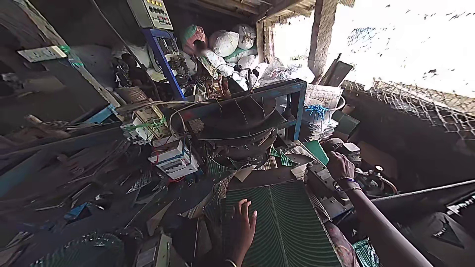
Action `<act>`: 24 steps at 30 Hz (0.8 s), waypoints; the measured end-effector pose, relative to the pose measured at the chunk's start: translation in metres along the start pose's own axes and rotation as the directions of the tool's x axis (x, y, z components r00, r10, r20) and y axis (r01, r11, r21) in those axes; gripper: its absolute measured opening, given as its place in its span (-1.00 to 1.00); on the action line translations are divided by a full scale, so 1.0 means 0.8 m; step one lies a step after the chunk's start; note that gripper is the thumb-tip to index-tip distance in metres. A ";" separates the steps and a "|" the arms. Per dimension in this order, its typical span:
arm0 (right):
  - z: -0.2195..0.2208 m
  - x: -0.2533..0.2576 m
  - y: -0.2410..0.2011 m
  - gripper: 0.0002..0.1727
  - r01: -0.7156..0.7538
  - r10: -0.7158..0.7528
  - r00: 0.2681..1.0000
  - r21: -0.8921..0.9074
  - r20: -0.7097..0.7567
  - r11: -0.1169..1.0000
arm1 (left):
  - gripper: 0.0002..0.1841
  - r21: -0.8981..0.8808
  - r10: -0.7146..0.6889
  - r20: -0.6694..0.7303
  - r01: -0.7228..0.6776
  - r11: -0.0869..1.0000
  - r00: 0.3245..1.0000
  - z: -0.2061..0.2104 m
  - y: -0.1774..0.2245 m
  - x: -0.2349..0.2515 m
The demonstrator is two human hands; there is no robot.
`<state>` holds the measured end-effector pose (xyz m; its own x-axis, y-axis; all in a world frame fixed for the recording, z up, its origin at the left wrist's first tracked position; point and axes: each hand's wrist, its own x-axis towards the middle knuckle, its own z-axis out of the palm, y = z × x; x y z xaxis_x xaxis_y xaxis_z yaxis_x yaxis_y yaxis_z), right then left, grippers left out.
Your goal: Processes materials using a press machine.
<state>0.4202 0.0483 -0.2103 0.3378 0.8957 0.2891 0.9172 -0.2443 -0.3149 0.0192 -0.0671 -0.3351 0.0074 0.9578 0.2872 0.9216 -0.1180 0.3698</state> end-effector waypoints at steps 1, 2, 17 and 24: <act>0.000 0.000 0.001 -0.73 0.000 0.000 1.000 -0.007 0.000 1.000 | -0.53 0.006 -0.001 0.001 0.001 1.000 1.000 0.000 0.000 0.000; 0.001 0.001 0.001 -0.73 -0.002 0.002 1.000 -0.008 0.000 1.000 | -0.53 0.006 0.000 -0.002 0.000 1.000 1.000 0.001 0.000 0.000; -0.008 -0.002 -0.005 -0.74 0.008 -0.008 0.999 -0.006 0.031 1.000 | -0.56 -0.045 -0.010 -0.008 0.010 0.999 1.000 -0.001 0.003 0.000; -0.038 -0.074 0.033 -0.72 -0.043 0.092 0.967 0.207 -0.236 0.977 | -0.54 -0.049 -0.022 -0.010 0.021 0.999 1.000 0.001 -0.001 0.001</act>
<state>0.4311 -0.0226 -0.2086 0.4615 0.7561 0.4641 0.8382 -0.2003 -0.5072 0.0187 -0.0663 -0.3356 -0.0165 0.9576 0.2876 0.9014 -0.1102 0.4187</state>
